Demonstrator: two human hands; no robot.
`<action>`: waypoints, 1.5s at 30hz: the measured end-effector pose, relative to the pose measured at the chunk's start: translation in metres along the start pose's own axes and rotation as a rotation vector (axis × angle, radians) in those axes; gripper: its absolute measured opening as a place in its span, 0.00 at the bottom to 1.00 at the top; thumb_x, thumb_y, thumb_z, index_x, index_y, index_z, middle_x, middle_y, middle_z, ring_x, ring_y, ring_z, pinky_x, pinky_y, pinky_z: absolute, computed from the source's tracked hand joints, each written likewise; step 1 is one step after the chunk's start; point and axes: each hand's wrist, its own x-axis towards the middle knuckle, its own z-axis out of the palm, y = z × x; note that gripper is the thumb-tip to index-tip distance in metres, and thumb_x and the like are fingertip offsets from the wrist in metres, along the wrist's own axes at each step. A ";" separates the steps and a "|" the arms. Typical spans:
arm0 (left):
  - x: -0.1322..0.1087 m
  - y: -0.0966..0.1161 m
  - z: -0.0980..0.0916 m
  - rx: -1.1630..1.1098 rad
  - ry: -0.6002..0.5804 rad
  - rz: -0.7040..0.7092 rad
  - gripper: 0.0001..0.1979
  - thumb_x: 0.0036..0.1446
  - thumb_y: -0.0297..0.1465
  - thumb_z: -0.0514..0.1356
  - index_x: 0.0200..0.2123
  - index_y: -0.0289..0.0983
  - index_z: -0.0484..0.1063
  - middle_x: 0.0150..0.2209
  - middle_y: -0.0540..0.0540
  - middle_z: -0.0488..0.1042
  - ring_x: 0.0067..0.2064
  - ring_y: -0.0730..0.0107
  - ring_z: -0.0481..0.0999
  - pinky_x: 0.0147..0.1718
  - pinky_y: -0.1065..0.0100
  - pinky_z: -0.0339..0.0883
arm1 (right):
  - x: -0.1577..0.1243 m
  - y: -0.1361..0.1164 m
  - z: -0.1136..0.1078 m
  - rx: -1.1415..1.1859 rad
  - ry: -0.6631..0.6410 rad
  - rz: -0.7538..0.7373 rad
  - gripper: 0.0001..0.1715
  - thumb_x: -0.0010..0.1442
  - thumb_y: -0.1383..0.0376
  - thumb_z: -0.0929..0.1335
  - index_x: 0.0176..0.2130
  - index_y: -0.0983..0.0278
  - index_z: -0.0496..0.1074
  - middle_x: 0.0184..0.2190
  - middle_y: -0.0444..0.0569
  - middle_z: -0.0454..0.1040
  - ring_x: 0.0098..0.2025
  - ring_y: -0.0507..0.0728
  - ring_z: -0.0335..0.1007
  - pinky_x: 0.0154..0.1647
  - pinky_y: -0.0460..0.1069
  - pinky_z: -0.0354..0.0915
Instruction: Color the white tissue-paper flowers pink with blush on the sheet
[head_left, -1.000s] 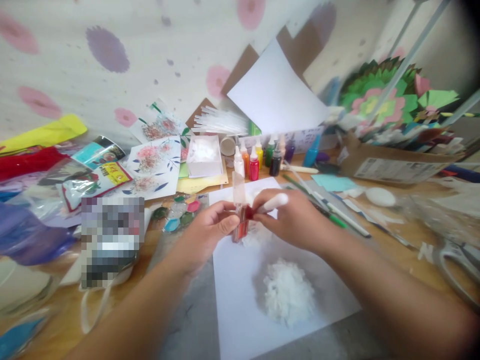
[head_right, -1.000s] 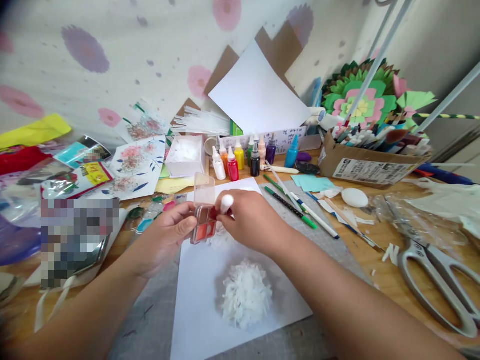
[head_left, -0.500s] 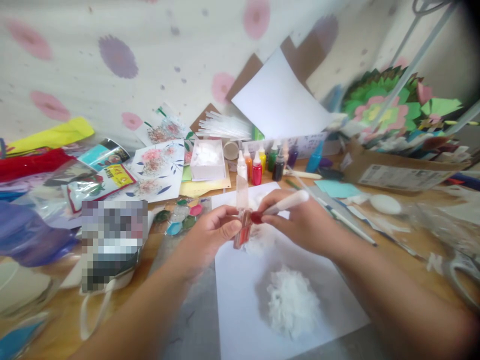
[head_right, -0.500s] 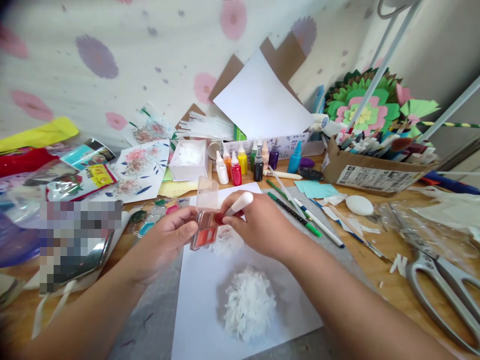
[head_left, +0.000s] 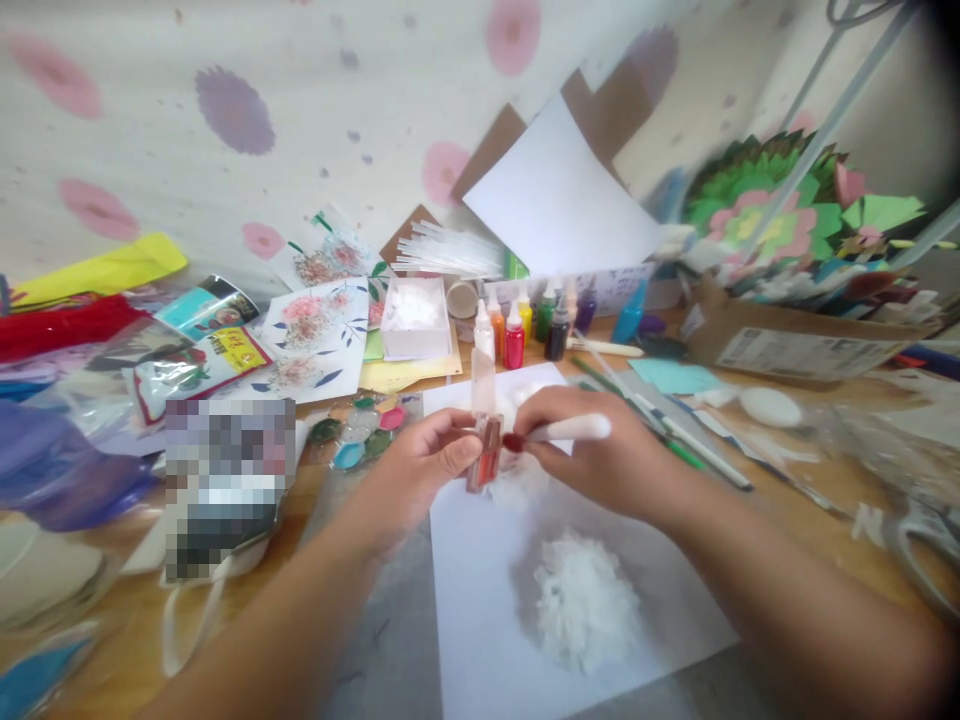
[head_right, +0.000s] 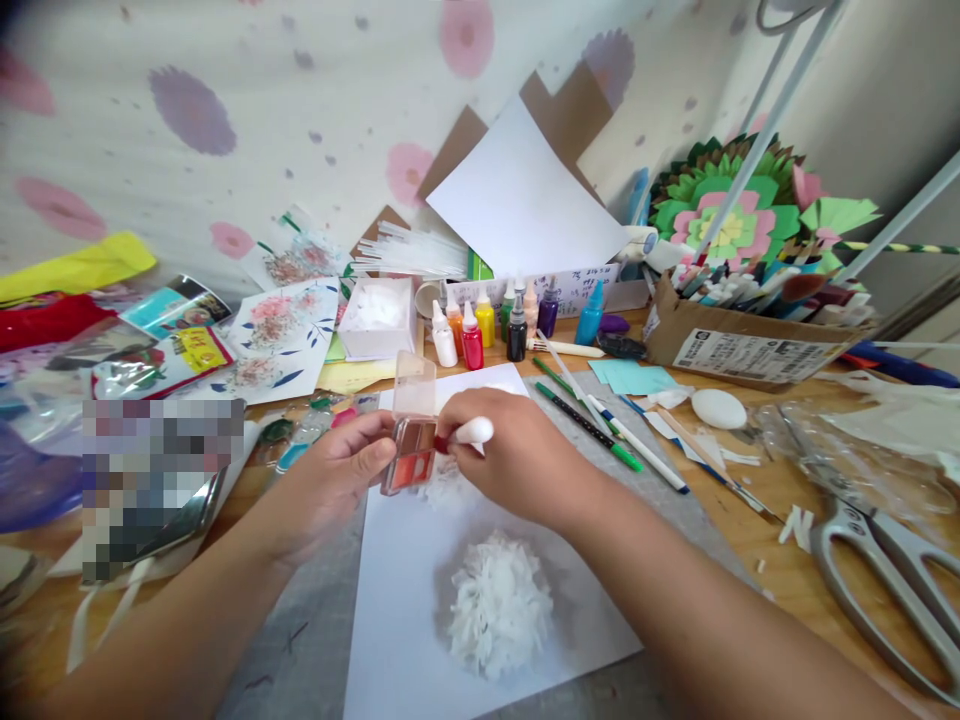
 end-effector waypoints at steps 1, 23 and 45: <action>0.000 0.000 0.000 -0.017 0.001 -0.005 0.21 0.55 0.44 0.61 0.47 0.37 0.71 0.42 0.43 0.75 0.40 0.64 0.72 0.39 0.64 0.62 | 0.000 -0.001 0.000 0.015 0.027 0.004 0.12 0.50 0.79 0.66 0.32 0.63 0.71 0.29 0.43 0.75 0.32 0.51 0.70 0.33 0.45 0.62; 0.002 -0.001 0.006 -0.114 0.043 -0.015 0.19 0.54 0.43 0.63 0.42 0.36 0.73 0.32 0.47 0.74 0.33 0.69 0.71 0.37 0.66 0.63 | -0.003 -0.010 0.006 -0.055 0.042 -0.060 0.08 0.54 0.76 0.67 0.31 0.63 0.71 0.29 0.45 0.76 0.34 0.53 0.70 0.35 0.47 0.63; 0.001 0.001 0.007 -0.064 -0.014 0.003 0.17 0.56 0.43 0.61 0.42 0.36 0.72 0.30 0.48 0.71 0.31 0.71 0.67 0.35 0.68 0.61 | -0.002 -0.010 0.002 0.023 0.064 0.023 0.05 0.55 0.72 0.68 0.32 0.62 0.71 0.30 0.45 0.76 0.33 0.53 0.71 0.34 0.47 0.64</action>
